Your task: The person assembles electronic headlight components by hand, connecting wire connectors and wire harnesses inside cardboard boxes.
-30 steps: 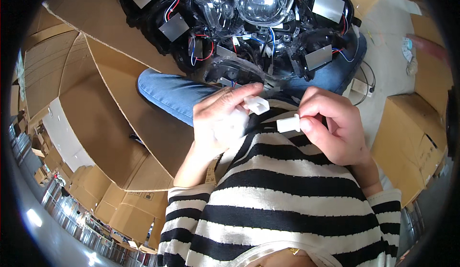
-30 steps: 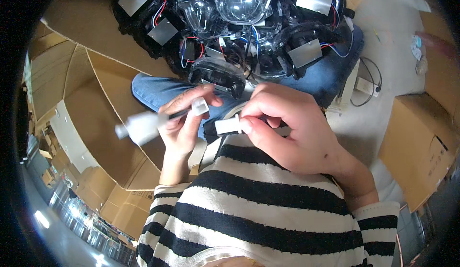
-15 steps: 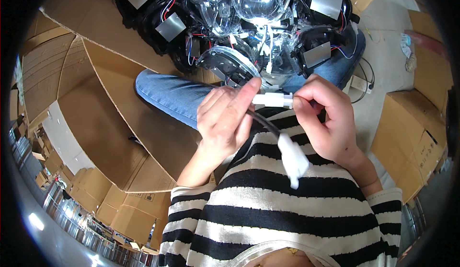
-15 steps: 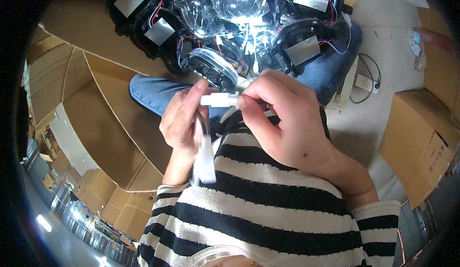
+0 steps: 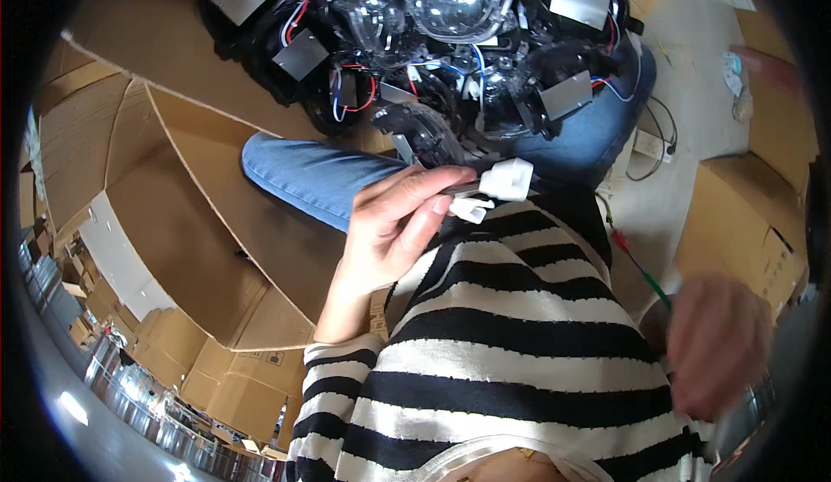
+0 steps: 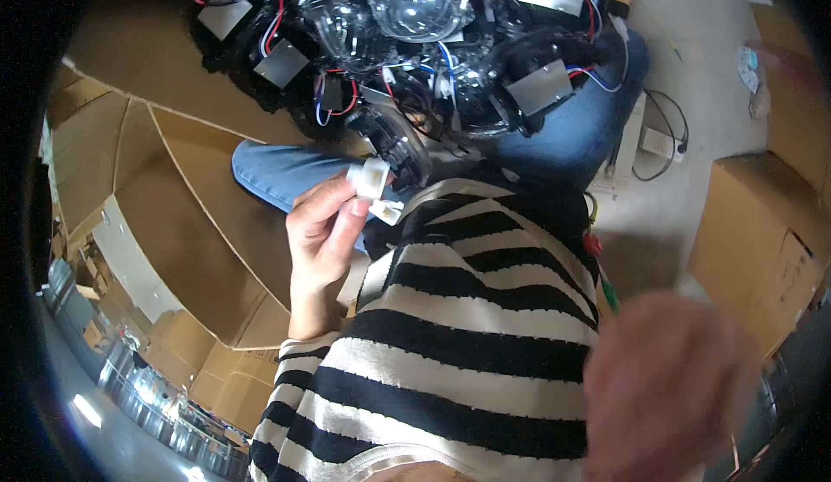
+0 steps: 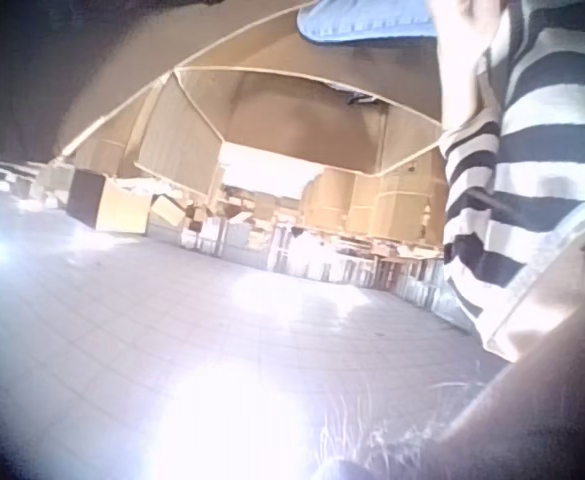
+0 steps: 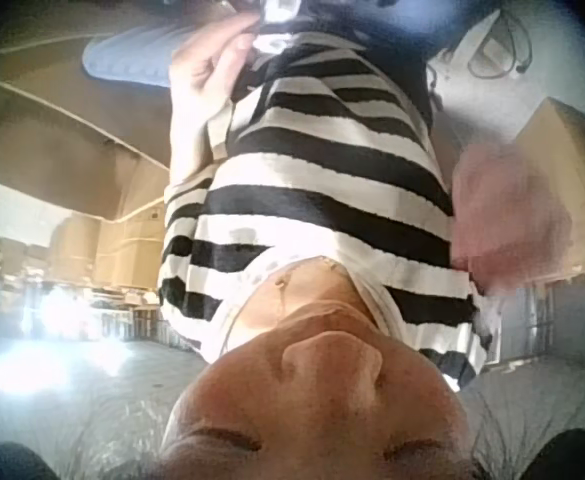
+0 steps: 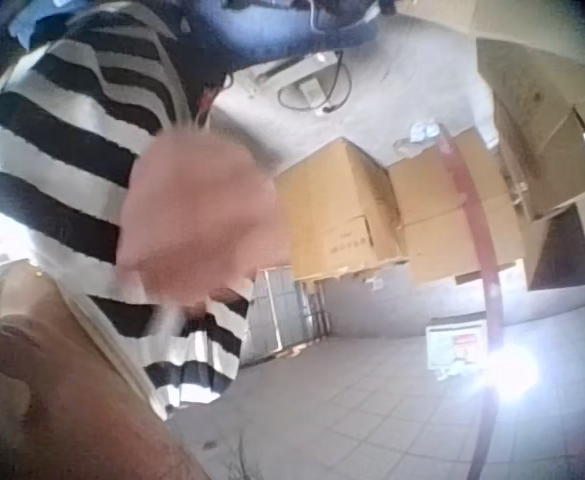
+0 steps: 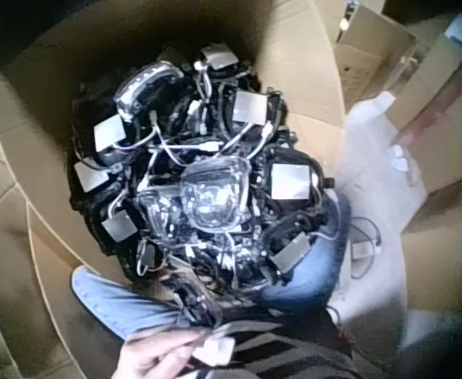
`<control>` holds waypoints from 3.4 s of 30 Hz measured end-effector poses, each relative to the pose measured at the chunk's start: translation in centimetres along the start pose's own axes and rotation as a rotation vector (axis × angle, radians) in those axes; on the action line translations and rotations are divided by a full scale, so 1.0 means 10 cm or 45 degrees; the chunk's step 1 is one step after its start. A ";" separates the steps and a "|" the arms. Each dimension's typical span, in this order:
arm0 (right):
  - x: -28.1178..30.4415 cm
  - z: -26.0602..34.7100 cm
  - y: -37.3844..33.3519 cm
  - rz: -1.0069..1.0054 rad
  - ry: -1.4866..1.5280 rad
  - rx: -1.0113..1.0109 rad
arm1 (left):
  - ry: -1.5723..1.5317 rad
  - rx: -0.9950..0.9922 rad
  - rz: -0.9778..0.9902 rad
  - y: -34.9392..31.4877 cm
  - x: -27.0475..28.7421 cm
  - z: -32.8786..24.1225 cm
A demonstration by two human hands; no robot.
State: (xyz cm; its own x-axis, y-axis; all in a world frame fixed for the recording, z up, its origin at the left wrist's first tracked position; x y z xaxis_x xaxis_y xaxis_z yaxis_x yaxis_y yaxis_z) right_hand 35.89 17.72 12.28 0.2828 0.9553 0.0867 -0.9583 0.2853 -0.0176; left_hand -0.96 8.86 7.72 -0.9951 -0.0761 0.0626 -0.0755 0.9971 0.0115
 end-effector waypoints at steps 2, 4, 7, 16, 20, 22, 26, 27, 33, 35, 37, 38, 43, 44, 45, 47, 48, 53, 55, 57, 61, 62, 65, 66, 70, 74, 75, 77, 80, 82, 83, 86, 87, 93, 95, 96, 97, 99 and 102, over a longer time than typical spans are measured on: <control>0.30 -0.59 -1.24 0.030 -0.121 -0.147 | 0.062 0.004 0.030 -0.01 -0.03 -0.01; 0.51 -1.28 -2.29 0.009 -0.249 -0.313 | 0.087 0.057 0.088 0.04 -0.14 -0.01; 1.08 -1.68 -4.19 0.071 -0.485 -0.588 | 0.070 0.117 0.056 0.05 -0.08 0.05; 0.46 -3.70 -4.38 0.321 -1.184 -1.300 | 0.020 0.199 0.083 0.09 -0.14 0.10; 0.55 -3.19 -4.25 0.266 -1.033 -1.008 | 0.067 0.183 0.104 0.03 -0.18 0.06; -0.17 -3.36 -3.48 0.208 -0.869 -0.773 | 0.132 0.201 0.105 0.06 -0.35 -0.05; -0.25 -2.59 -2.82 0.203 -0.650 -0.419 | 0.123 0.198 0.049 -0.02 -0.30 0.01; 0.49 -2.33 -3.10 0.145 -0.639 -0.421 | 0.046 0.154 0.108 0.07 -0.26 0.03; -0.05 -1.17 -1.57 0.073 -0.272 0.103 | 0.053 0.171 0.095 0.03 -0.25 0.02; -0.24 -0.73 -1.02 0.055 -0.150 0.268 | 0.066 0.230 0.116 0.00 -0.22 -0.01; 0.14 -0.49 -0.58 0.023 -0.051 0.404 | 0.033 0.179 0.105 0.01 -0.20 0.02; 0.00 -0.42 -0.12 0.005 0.018 0.505 | 0.051 0.146 0.083 0.01 -0.25 -0.01; -0.20 0.52 0.85 -0.046 0.355 0.934 | 0.057 0.139 0.062 -0.04 -0.26 0.01; 0.19 0.51 1.06 -0.058 0.405 1.008 | 0.040 0.116 0.064 -0.03 -0.23 0.01; 0.15 0.63 1.52 -0.067 0.466 1.086 | 0.039 0.111 0.060 -0.01 -0.21 0.01; 0.08 0.44 1.65 -0.068 0.364 0.756 | 0.083 0.184 0.079 -0.08 -0.16 -0.03; 0.03 0.34 1.66 -0.119 0.219 0.398 | 0.068 0.143 0.063 -0.05 -0.18 -0.04; 0.00 0.25 1.86 -0.041 -0.013 -0.176 | 0.133 0.141 0.089 -0.05 -0.13 -0.09; 0.00 0.23 1.89 -0.009 -0.079 -0.202 | 0.150 0.144 0.086 -0.05 -0.13 -0.09; -0.01 0.23 1.91 -0.003 -0.091 -0.209 | 0.153 0.073 0.083 -0.05 -0.13 -0.07; 0.01 0.26 1.92 -0.011 -0.222 -0.218 | 0.236 0.163 0.117 -0.06 -0.09 -0.09; 0.01 0.26 1.92 0.003 -0.307 -0.228 | 0.253 0.147 0.106 -0.06 -0.09 -0.09; -0.03 0.29 1.92 -0.039 -0.310 -0.180 | 0.277 0.154 0.105 -0.06 -0.09 -0.12; -0.03 0.29 1.92 -0.043 -0.311 -0.183 | 0.288 0.177 0.115 -0.05 -0.09 -0.13; -0.04 0.30 1.93 -0.051 -0.423 -0.206 | 0.275 0.119 0.111 -0.07 -0.08 -0.09; -0.06 0.24 1.93 0.068 -0.714 -0.299 | 0.287 0.072 0.200 -0.10 -0.05 -0.06; -0.07 0.23 1.93 0.073 -0.713 -0.298 | 0.317 0.079 0.250 -0.10 -0.05 -0.06; -0.10 0.23 1.94 0.064 -0.672 -0.252 | 0.283 0.081 0.225 -0.13 -0.05 -0.07; -0.11 0.19 1.94 0.081 -0.481 -0.241 | 0.218 0.085 0.182 -0.17 -0.02 -0.11; -0.07 0.22 1.92 0.041 -0.415 -0.243 | 0.300 0.092 0.153 -0.19 0.06 -0.20; -0.05 0.23 1.91 0.001 -0.349 -0.247 | 0.303 0.152 0.026 -0.30 0.14 -0.25; 0.00 0.19 1.84 -0.068 -0.269 -0.226 | 0.345 -0.026 -1.036 -0.83 0.59 -0.47; 0.00 0.20 1.86 -0.051 -0.242 -0.224 | 0.319 -0.141 -1.345 -1.07 0.87 -0.69; -0.16 0.18 1.95 0.072 -0.187 -0.222 | 1.436 -0.235 -1.841 -1.65 1.90 -0.91; -0.17 0.17 1.99 0.170 -0.175 -0.223 | 1.474 0.085 -1.603 -1.95 2.25 -0.56; -0.20 0.18 1.99 0.161 -0.198 -0.219 | 1.384 0.165 -1.641 -1.93 2.33 -0.31; -0.25 0.12 2.01 0.174 -0.203 -0.212 | 1.306 0.261 -1.686 -1.99 2.39 -0.04; -0.25 0.14 2.02 0.170 -0.198 -0.241 | 1.367 0.554 -1.535 -2.04 2.53 0.26; -0.26 0.15 2.02 0.162 -0.186 -0.257 | 1.041 0.577 -1.538 -2.14 2.71 0.56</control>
State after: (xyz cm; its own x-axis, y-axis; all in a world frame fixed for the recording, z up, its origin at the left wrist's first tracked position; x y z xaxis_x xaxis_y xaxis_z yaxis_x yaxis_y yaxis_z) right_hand 15.74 20.90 13.22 0.1375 0.9672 0.2136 -0.9539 0.1874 -0.2346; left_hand -26.71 -14.49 3.61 -0.0307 -0.6513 0.7582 -0.9547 0.2438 0.1708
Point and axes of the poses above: each hand's wrist, its own y-axis towards the middle knuckle, its own x-axis out of the back of the hand, z = x × y, the point moved 1 cm from there along y, towards the middle knuckle, and after that the axes turned 11 degrees about z, right-handed, at the moved point
